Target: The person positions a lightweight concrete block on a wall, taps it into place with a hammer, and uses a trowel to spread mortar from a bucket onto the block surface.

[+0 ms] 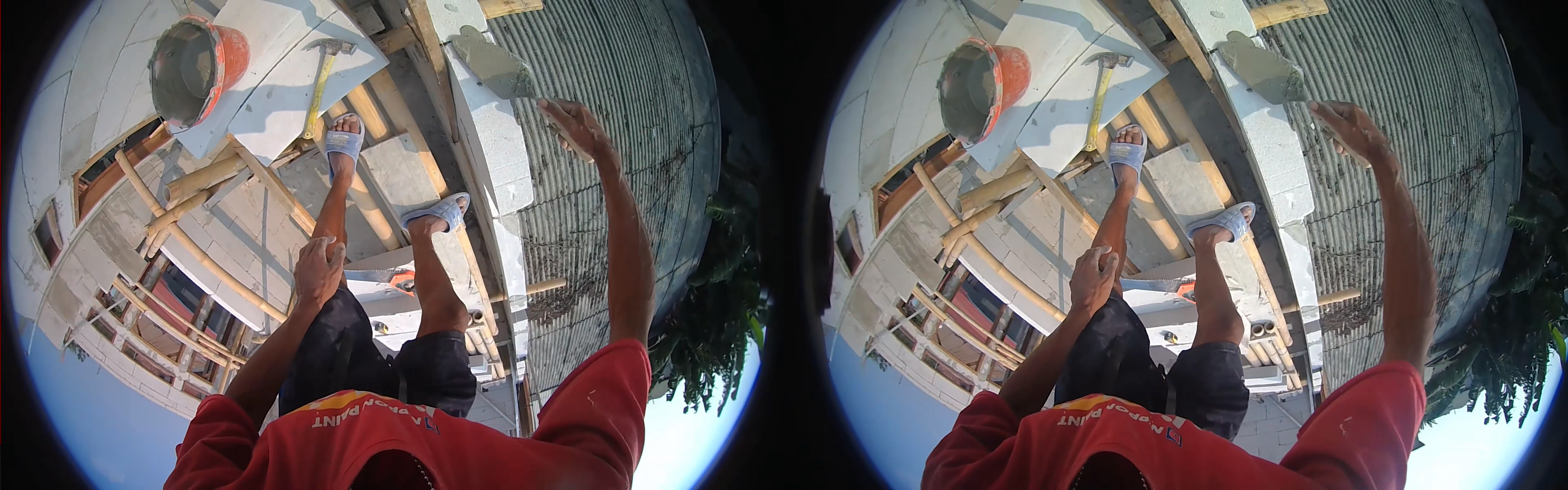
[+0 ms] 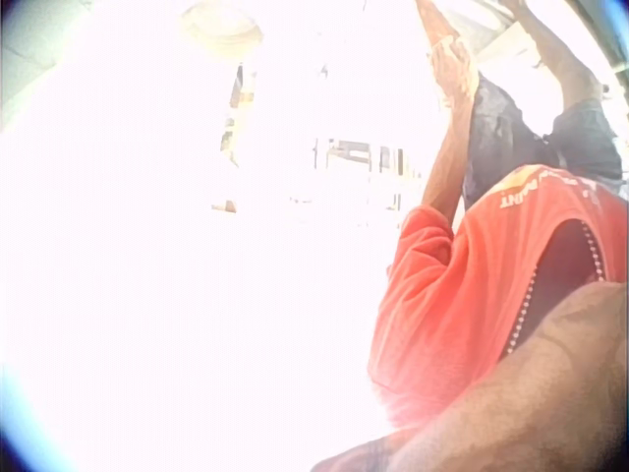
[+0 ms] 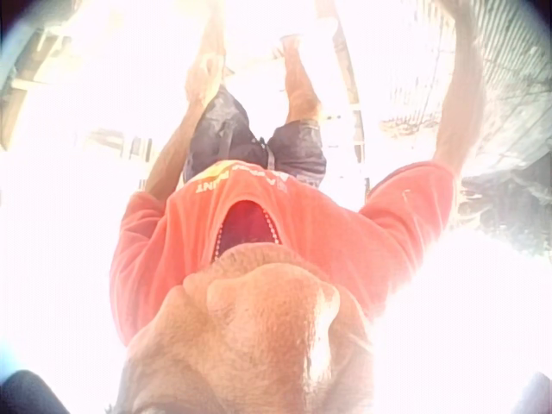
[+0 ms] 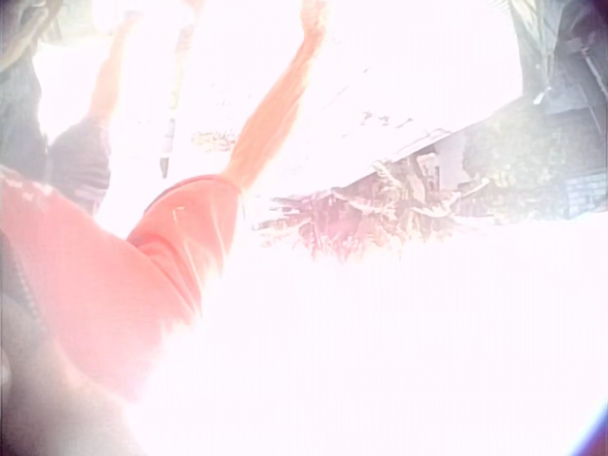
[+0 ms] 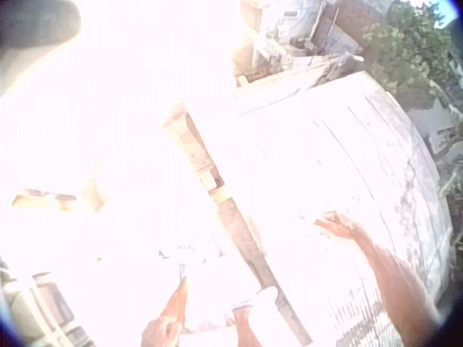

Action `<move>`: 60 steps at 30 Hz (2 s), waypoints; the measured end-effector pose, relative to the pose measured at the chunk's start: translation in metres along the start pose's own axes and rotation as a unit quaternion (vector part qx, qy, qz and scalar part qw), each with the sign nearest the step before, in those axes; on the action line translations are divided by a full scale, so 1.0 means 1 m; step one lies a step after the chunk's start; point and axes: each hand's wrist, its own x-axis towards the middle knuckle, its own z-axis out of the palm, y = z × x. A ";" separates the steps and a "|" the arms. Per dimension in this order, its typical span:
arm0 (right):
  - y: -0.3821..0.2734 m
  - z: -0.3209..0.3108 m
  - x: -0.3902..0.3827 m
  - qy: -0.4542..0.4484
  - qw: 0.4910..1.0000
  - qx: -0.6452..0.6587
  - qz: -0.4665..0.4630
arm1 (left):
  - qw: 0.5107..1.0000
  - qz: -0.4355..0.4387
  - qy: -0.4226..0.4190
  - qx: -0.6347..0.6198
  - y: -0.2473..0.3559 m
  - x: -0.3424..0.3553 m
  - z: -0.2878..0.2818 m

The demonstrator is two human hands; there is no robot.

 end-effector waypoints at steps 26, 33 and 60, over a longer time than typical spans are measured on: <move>0.004 0.067 -0.027 -0.014 0.988 0.105 0.110 | 0.999 0.024 -0.017 0.022 -0.011 0.006 -0.008; 0.028 0.043 -0.015 0.065 0.983 0.165 0.040 | 0.999 0.040 -0.003 0.018 -0.011 0.009 -0.005; -0.088 0.079 -0.038 0.136 0.983 0.079 0.097 | 0.999 0.032 0.001 0.022 -0.013 0.014 -0.024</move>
